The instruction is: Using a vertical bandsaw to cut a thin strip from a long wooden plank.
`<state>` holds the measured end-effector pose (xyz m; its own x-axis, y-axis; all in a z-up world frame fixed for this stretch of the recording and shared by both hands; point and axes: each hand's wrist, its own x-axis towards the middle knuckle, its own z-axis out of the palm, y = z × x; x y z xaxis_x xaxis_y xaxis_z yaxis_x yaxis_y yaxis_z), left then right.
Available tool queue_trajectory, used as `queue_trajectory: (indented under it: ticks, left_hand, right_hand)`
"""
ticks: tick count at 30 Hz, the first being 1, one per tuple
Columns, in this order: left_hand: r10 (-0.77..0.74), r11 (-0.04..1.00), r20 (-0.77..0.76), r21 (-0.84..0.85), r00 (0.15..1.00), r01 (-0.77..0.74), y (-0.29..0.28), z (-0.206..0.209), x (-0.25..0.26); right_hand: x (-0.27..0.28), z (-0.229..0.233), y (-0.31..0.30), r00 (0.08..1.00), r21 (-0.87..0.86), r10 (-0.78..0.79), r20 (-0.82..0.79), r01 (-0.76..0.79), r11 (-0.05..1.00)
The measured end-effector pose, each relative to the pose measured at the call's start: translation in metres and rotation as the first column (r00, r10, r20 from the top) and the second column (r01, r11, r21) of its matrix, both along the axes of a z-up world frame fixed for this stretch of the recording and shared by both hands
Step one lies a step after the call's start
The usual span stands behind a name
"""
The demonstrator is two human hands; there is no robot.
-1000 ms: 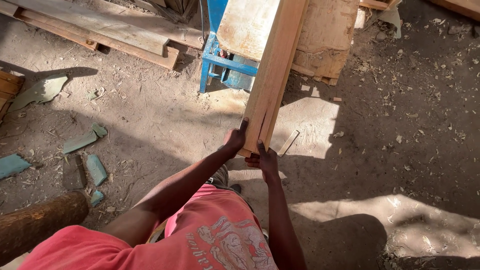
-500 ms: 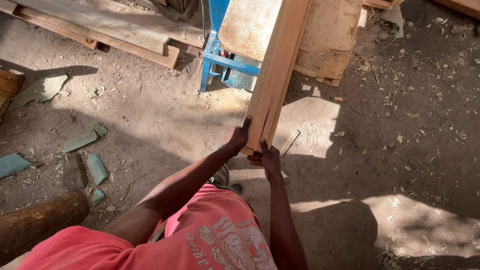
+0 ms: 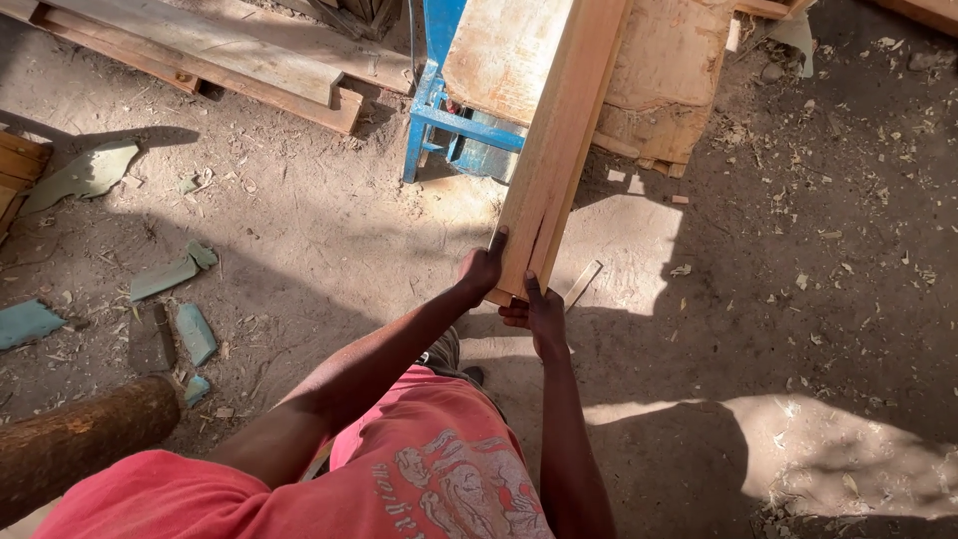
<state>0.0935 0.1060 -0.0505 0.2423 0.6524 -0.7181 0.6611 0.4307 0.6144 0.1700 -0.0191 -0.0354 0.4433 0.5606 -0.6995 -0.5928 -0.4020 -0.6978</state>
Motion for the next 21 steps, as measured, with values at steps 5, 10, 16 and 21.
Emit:
queue_trajectory:
  ticks: [5, 10, 16, 21]
  left_hand:
    - [0.005, 1.000, 0.014, -0.017, 1.000, -0.004, 0.004, 0.009, 0.001]
    - [0.000, 1.000, 0.011, -0.006, 1.000, 0.000, 0.005, 0.026, 0.004]
    - [-0.017, 0.999, -0.014, -0.035, 1.000, 0.017, 0.007, 0.044, 0.008]
    - [-0.015, 0.999, -0.021, -0.039, 1.000, 0.014, 0.009, 0.035, 0.009]
  right_hand:
    - [0.004, -0.014, 0.001, 1.000, 0.008, 0.005, -0.003, -0.005, 1.000]
    - [0.007, -0.014, 0.005, 1.000, 0.019, 0.005, 0.004, -0.005, 1.000]
    - [0.011, -0.005, 0.008, 1.000, 0.009, 0.014, 0.013, -0.014, 1.000]
    - [0.009, 0.005, 0.012, 1.000, 0.002, 0.010, 0.012, -0.010, 1.000]
